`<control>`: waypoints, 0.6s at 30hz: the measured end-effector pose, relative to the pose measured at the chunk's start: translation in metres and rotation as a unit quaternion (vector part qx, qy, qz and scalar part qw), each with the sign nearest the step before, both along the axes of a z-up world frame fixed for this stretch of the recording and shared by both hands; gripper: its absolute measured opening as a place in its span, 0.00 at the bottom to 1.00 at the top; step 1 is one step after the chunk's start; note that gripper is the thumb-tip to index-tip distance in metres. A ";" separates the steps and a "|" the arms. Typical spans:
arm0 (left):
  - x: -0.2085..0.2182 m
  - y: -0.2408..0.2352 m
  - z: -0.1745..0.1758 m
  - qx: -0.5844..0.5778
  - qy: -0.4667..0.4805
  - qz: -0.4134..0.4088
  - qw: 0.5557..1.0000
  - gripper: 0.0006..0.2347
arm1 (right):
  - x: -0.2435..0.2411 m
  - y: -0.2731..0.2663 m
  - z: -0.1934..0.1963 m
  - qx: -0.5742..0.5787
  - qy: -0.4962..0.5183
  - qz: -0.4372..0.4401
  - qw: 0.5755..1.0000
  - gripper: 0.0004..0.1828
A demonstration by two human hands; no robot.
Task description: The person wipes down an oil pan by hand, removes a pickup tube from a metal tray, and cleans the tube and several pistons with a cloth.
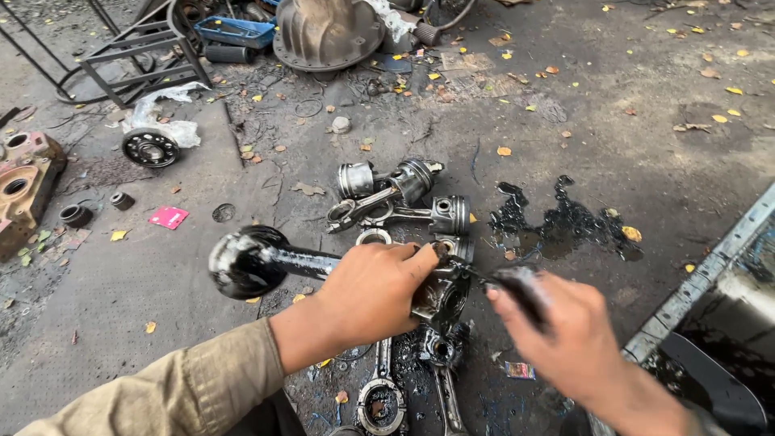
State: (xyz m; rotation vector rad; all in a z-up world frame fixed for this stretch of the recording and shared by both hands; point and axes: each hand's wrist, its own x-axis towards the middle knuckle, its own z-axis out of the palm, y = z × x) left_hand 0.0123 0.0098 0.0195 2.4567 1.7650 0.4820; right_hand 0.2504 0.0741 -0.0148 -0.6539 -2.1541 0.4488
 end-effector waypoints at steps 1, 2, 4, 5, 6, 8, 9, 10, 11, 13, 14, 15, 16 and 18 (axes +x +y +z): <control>0.002 -0.002 0.001 -0.006 -0.020 -0.005 1.000 0.21 | -0.003 -0.004 -0.001 0.038 0.004 -0.004 0.999 0.08; 0.002 -0.003 0.003 -0.008 -0.038 -0.008 0.999 0.21 | -0.006 -0.008 0.000 0.050 0.016 0.003 0.999 0.08; 0.004 -0.003 0.006 -0.023 -0.047 0.002 0.999 0.21 | -0.011 -0.016 0.002 0.074 0.040 0.018 0.996 0.08; 0.004 -0.003 0.007 -0.031 -0.052 0.009 0.998 0.21 | -0.011 -0.015 0.005 0.065 0.023 0.016 0.998 0.08; 0.004 -0.003 0.007 -0.019 -0.055 0.004 0.998 0.20 | -0.009 -0.011 0.008 0.054 0.005 0.015 0.998 0.08; 0.003 -0.002 0.009 0.004 -0.063 -0.007 0.998 0.19 | -0.006 -0.003 0.011 0.066 -0.017 0.036 0.997 0.08; 0.003 -0.003 0.010 -0.017 -0.061 -0.010 0.998 0.18 | -0.005 0.002 0.012 0.088 -0.021 0.059 0.994 0.08; 0.002 -0.004 0.011 -0.039 -0.058 -0.017 0.997 0.18 | -0.003 0.005 0.012 0.108 -0.024 0.079 0.991 0.08; 0.003 -0.004 0.012 -0.061 -0.056 -0.023 0.996 0.17 | 0.002 0.007 0.013 0.129 -0.057 0.070 0.987 0.10; 0.006 -0.006 0.012 -0.076 -0.051 -0.029 0.995 0.19 | 0.009 0.010 0.017 0.170 -0.124 0.058 0.976 0.16; 0.007 -0.006 0.013 -0.080 -0.048 -0.030 0.995 0.20 | 0.008 0.008 0.019 0.175 -0.102 0.070 0.977 0.13; 0.007 -0.006 0.014 -0.070 -0.059 -0.031 0.995 0.19 | 0.006 0.004 0.022 0.179 -0.079 0.082 0.977 0.11; 0.007 -0.006 0.014 -0.064 -0.069 -0.033 0.995 0.19 | 0.005 0.001 0.025 0.181 -0.056 0.093 0.977 0.10; 0.008 -0.006 0.013 -0.059 -0.078 -0.040 0.994 0.19 | 0.002 0.002 0.030 0.143 -0.065 0.104 0.982 0.10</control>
